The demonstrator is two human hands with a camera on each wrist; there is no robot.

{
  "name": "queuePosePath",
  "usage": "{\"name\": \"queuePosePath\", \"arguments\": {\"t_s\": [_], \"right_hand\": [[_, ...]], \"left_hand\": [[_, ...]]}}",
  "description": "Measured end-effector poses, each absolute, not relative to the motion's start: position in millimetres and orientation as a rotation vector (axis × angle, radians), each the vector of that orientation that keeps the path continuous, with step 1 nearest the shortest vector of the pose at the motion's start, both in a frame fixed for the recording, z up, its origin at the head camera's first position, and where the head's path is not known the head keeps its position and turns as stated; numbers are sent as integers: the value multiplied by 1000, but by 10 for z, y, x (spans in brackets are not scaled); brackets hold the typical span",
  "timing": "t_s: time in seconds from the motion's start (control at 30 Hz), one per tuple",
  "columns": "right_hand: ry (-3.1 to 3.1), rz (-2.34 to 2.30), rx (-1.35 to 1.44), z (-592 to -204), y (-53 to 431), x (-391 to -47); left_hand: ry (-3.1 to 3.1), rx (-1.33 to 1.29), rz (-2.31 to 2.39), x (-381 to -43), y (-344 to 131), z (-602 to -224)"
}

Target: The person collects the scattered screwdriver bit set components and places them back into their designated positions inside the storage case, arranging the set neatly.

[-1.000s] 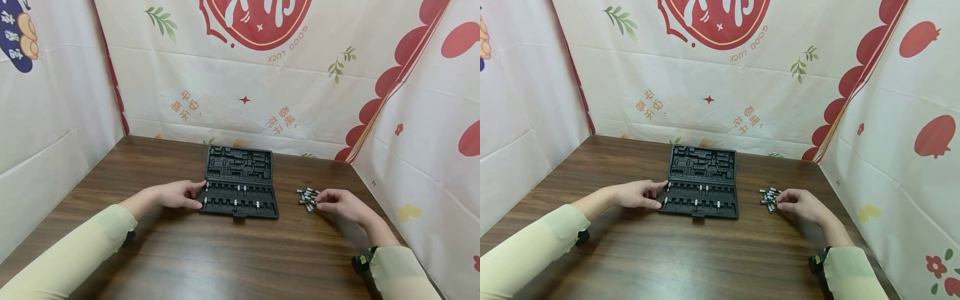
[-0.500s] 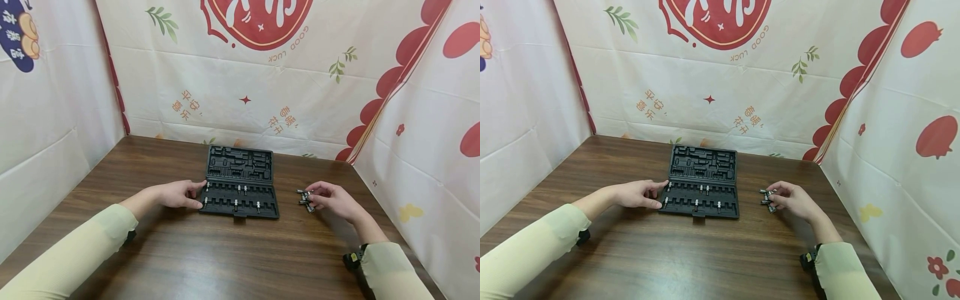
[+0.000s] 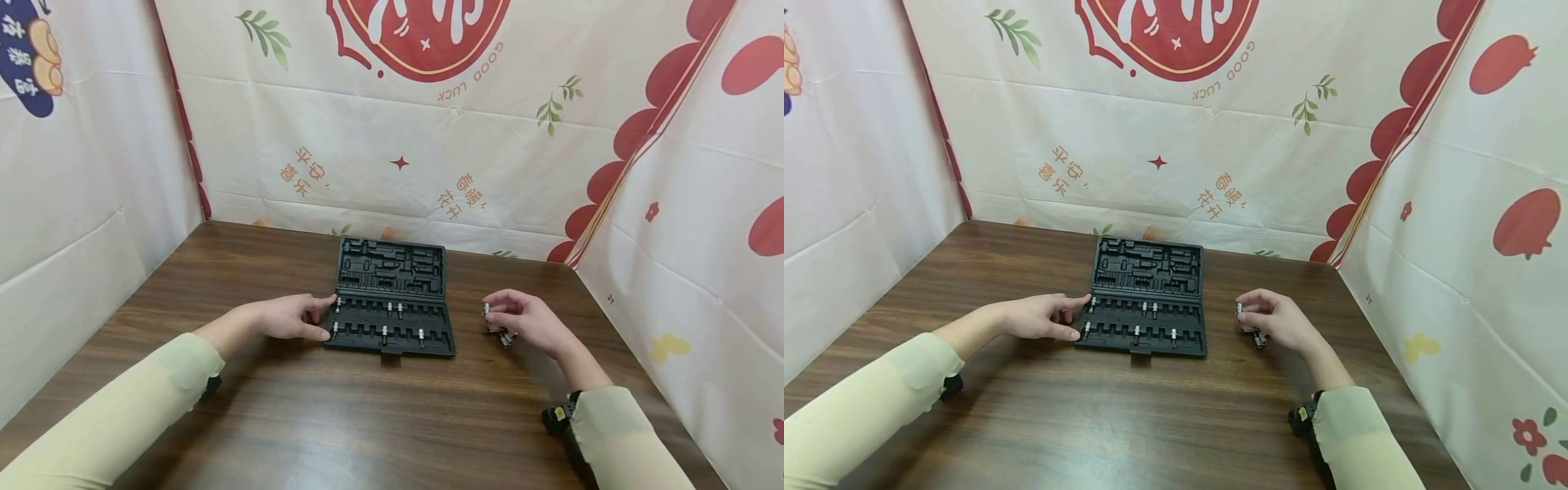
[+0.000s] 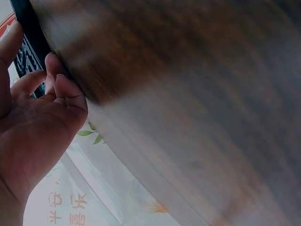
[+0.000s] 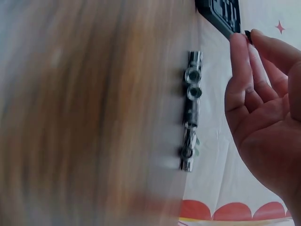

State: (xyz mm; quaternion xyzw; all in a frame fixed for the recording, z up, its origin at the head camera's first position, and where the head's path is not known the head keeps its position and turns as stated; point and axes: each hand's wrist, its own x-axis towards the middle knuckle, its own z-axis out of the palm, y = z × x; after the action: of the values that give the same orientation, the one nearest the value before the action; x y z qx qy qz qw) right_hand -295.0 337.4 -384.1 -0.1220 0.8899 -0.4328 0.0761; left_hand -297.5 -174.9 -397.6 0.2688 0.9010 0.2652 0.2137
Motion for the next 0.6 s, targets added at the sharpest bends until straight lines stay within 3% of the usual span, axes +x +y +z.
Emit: {"name": "queuePosePath", "arguments": {"t_s": [0.6], "right_hand": [[2656,-1395,-327,-3769,2881,-3089]], "left_hand": [[2500,737,741,-2993,-1758,-3994]]}}
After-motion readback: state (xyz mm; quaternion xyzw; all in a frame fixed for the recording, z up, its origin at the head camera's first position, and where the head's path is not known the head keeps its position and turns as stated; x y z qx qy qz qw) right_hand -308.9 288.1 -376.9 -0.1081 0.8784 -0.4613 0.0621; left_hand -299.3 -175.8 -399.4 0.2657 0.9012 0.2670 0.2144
